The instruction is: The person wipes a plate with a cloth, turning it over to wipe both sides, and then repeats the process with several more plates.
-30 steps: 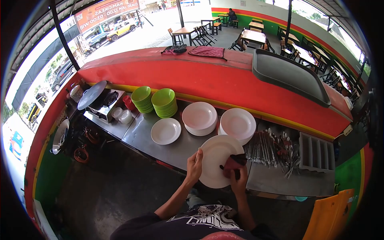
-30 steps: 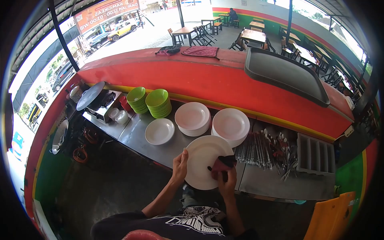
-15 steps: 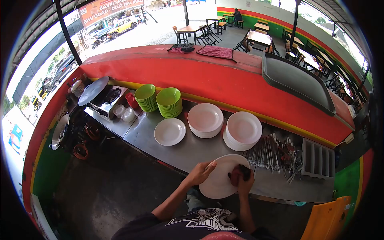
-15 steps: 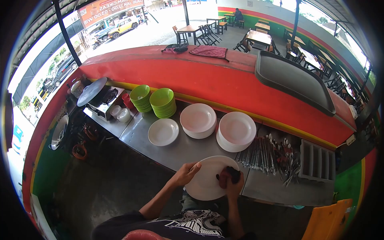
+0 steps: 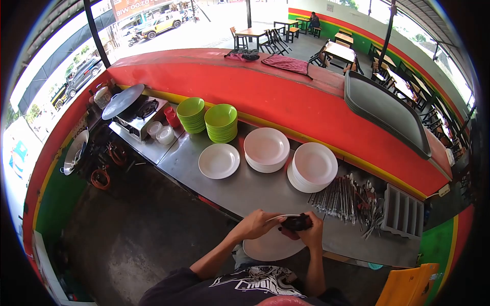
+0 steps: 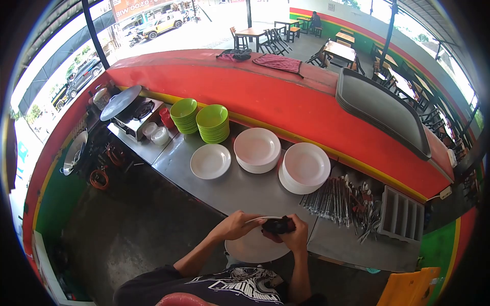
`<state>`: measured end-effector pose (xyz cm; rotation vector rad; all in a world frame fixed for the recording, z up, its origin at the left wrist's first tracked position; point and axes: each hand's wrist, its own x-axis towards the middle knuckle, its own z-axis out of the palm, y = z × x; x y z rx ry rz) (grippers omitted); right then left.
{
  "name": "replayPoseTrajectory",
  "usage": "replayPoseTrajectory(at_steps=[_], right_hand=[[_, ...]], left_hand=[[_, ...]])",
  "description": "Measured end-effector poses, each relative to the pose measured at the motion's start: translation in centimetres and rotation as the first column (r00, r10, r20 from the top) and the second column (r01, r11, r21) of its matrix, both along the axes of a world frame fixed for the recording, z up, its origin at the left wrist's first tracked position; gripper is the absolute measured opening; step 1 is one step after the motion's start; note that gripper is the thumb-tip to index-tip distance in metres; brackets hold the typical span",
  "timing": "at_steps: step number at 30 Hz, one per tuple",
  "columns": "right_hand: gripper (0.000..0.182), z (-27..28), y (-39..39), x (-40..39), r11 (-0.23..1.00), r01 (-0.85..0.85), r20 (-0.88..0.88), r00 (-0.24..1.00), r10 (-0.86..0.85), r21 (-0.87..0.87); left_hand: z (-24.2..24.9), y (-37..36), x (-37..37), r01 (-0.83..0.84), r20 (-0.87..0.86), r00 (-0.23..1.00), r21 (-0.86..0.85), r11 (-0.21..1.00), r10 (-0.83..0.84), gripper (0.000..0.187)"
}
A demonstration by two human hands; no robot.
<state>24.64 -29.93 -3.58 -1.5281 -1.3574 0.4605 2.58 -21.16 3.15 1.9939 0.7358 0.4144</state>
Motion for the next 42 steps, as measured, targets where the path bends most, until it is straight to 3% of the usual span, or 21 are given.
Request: replayPoseTrajectory(at_steps=[1, 2, 4, 8, 11, 14, 15, 18, 21, 25, 28, 29, 32, 35, 38, 39, 42], right_hand=[[0.033, 0.4, -0.1, 0.4, 0.999, 0.051, -0.027, 0.998, -0.051, 0.009], [0.033, 0.6, -0.2, 0.6, 0.995, 0.101, -0.055, 0.993, -0.100, 0.015], [0.028, 0.2, 0.4, 0.6, 0.972, 0.222, -0.325, 0.928, -0.184, 0.083], [0.023, 0.1, 0.8, -2.0, 0.915, 0.401, -0.772, 0.570, -0.282, -0.039], [0.027, 0.7, 0.6, -6.2, 0.903, 0.428, -0.908, 0.362, -0.212, -0.040], [0.030, 2.8, 0.1, -8.3, 0.905, 0.411, -0.956, 0.207, -0.208, -0.108], [0.030, 2.8, 0.2, -8.0, 0.923, 0.373, -0.958, 0.219, -0.187, -0.095], [0.030, 2.0, 0.2, -5.8, 0.947, 0.312, -0.948, 0.272, -0.163, -0.074], [0.027, 1.1, 0.2, -3.9, 0.929, 0.368, -0.912, 0.364, -0.189, -0.046], [0.021, -0.9, -2.0, 0.2, 0.938, 0.344, -0.778, 0.598, -0.192, 0.032], [0.022, -0.2, -3.5, 1.0, 0.965, 0.245, -0.678, 0.725, -0.123, 0.088], [0.023, 0.3, -4.2, 1.0, 0.973, 0.207, -0.653, 0.751, -0.092, 0.102], [0.035, -0.5, -5.8, 1.9, 0.998, 0.037, -0.330, 0.944, -0.019, 0.050], [0.043, -1.2, -5.8, 2.2, 0.991, 0.117, -0.433, 0.898, -0.078, 0.062], [0.041, -4.8, -5.5, 1.6, 0.905, 0.410, -0.498, 0.811, -0.306, 0.111], [0.038, -3.7, -5.5, 1.3, 0.927, 0.370, -0.640, 0.727, -0.249, 0.060], [0.033, -0.9, -5.3, 0.7, 0.974, 0.227, -0.933, 0.350, -0.089, -0.008]], left_hand=[[0.5, -0.1, -0.1, -0.038, -0.013, 0.999, 0.015, 0.999, 0.038, 0.038], [0.6, -0.1, -0.1, -0.115, 0.101, 0.988, -0.014, 0.993, 0.116, 0.038], [0.6, -0.2, -0.1, -0.259, 0.311, 0.910, -0.093, 0.961, 0.275, 0.037], [-0.2, -1.4, 1.2, -0.531, 0.485, 0.711, -0.103, 0.841, 0.509, 0.039], [-3.4, -4.5, 3.5, -0.756, 0.652, 0.321, -0.259, 0.601, 0.686, 0.044], [-4.8, -7.1, 6.4, -0.789, 0.774, 0.039, -0.364, 0.495, 0.632, 0.046], [-4.6, -7.5, 6.8, -0.782, 0.801, -0.029, -0.390, 0.485, 0.598, 0.047], [-4.0, -7.1, 5.8, -0.709, 0.782, 0.191, -0.309, 0.634, 0.594, 0.046], [-1.3, -4.3, 2.3, -0.554, 0.582, 0.573, -0.244, 0.796, 0.577, 0.044], [1.7, -1.0, -1.0, -0.234, 0.512, 0.746, -0.399, 0.887, 0.427, 0.046], [3.5, -1.0, -1.6, -0.084, 0.419, 0.877, -0.346, 0.934, 0.234, 0.055], [3.5, -1.6, -1.3, -0.108, 0.375, 0.900, -0.301, 0.947, 0.222, 0.049], [3.6, -2.0, 0.0, 0.007, 0.074, 0.997, -0.103, 0.995, 0.001, 0.039], [3.6, -2.8, 1.2, -0.116, 0.084, 0.989, -0.061, 0.991, 0.121, 0.034], [3.3, -3.1, 1.8, -0.173, 0.177, 0.969, -0.008, 0.985, 0.172, 0.038], [3.0, -3.2, 2.0, -0.195, 0.232, 0.954, 0.011, 0.981, 0.188, 0.039], [1.2, -3.3, 3.6, -0.449, 0.342, 0.804, -0.190, 0.873, 0.487, 0.041]])
